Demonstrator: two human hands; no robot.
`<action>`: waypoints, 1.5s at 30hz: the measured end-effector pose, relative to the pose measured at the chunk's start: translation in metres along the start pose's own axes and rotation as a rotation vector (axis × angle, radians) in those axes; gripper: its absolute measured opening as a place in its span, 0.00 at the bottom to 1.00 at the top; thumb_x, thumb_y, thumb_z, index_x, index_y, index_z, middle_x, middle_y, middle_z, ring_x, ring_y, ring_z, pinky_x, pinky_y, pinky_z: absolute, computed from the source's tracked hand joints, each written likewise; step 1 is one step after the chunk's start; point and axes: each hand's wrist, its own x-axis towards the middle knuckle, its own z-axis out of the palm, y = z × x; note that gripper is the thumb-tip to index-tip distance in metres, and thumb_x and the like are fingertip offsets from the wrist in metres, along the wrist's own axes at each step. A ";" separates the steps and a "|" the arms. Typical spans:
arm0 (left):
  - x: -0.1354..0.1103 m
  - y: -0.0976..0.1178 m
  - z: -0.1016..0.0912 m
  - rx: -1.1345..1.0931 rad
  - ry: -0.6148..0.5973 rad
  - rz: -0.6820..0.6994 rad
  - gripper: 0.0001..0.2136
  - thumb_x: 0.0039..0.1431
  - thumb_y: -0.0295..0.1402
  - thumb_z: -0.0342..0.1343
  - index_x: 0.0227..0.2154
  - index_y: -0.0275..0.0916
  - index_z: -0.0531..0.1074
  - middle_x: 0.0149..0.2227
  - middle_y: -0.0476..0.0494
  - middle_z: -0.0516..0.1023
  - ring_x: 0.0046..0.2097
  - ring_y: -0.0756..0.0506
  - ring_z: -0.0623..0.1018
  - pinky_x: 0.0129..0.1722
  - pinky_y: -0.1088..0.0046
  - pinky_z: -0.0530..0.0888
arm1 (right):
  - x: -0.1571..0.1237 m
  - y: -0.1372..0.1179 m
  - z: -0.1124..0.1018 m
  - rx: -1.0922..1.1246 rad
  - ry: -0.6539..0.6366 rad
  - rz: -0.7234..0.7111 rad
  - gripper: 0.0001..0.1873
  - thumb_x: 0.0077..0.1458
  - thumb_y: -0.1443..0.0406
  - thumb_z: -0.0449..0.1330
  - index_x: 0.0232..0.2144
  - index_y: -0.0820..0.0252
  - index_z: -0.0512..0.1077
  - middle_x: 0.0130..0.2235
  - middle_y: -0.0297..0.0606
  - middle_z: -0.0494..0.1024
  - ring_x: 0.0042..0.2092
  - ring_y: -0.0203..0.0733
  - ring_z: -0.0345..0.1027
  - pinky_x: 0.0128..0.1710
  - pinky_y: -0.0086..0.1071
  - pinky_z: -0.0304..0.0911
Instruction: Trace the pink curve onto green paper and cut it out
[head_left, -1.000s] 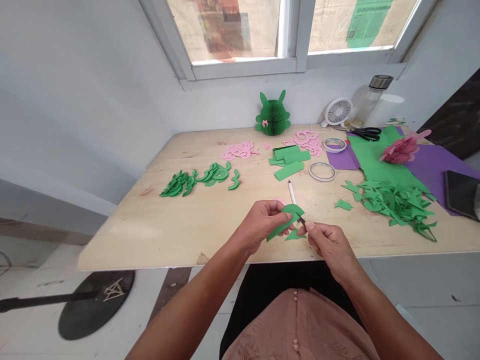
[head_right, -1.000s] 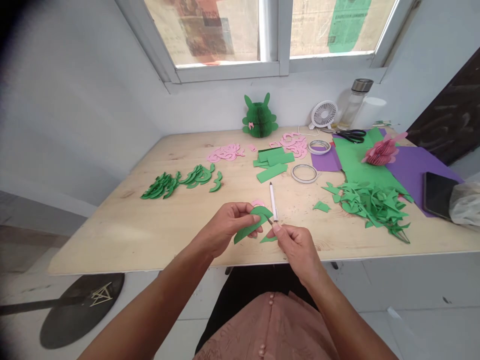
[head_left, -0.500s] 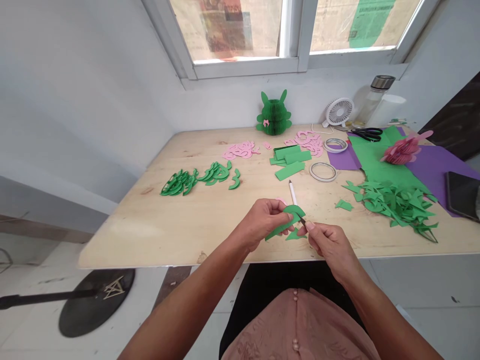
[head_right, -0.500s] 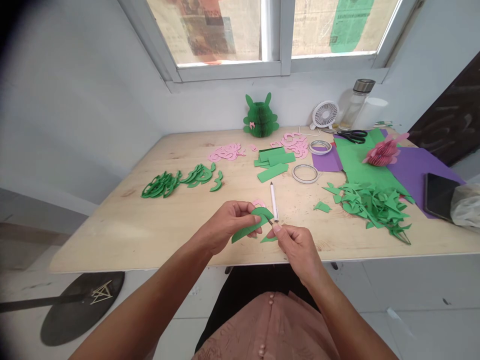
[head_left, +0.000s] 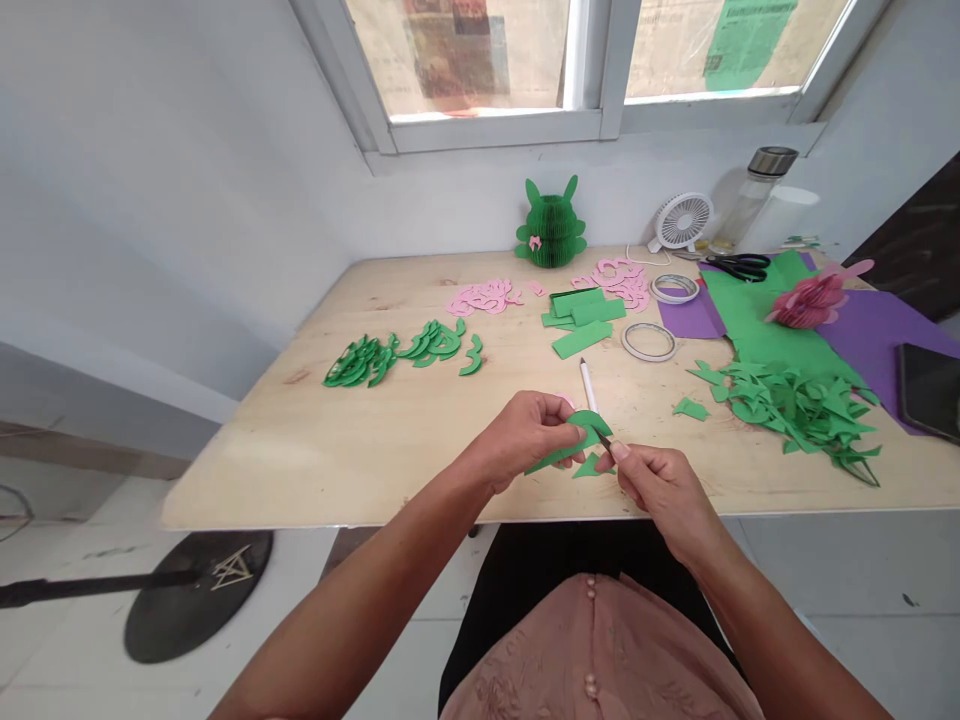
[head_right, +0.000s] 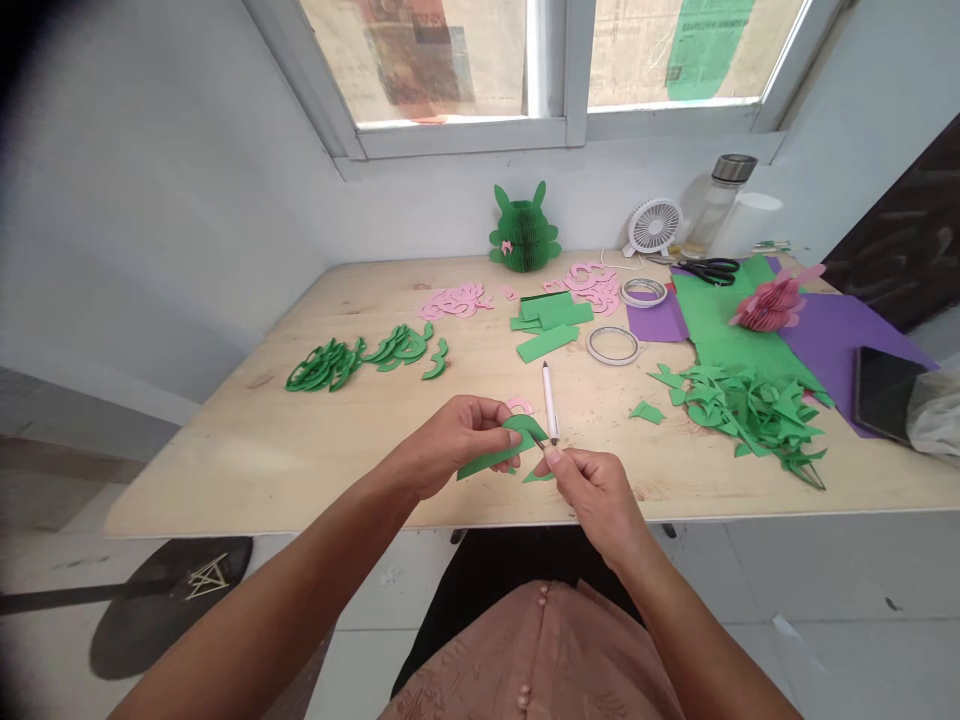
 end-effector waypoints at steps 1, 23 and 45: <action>0.000 0.001 0.000 0.008 -0.005 -0.002 0.07 0.45 0.29 0.60 0.19 0.36 0.68 0.18 0.48 0.73 0.23 0.51 0.73 0.27 0.75 0.70 | 0.000 0.001 0.000 -0.006 -0.002 0.000 0.27 0.53 0.45 0.54 0.26 0.63 0.75 0.18 0.26 0.48 0.21 0.32 0.39 0.21 0.29 0.37; 0.003 0.009 -0.007 0.179 -0.074 0.013 0.03 0.44 0.27 0.58 0.19 0.35 0.71 0.19 0.46 0.74 0.23 0.51 0.73 0.27 0.75 0.71 | -0.002 -0.001 -0.001 0.003 -0.024 -0.018 0.26 0.55 0.47 0.54 0.27 0.64 0.74 0.18 0.26 0.47 0.22 0.31 0.38 0.22 0.30 0.35; 0.008 0.018 -0.015 0.247 -0.204 -0.004 0.04 0.44 0.26 0.57 0.18 0.35 0.69 0.18 0.50 0.72 0.23 0.52 0.72 0.27 0.76 0.72 | 0.000 -0.005 -0.001 0.002 -0.075 -0.021 0.26 0.56 0.47 0.53 0.29 0.65 0.75 0.18 0.26 0.49 0.22 0.31 0.38 0.22 0.31 0.35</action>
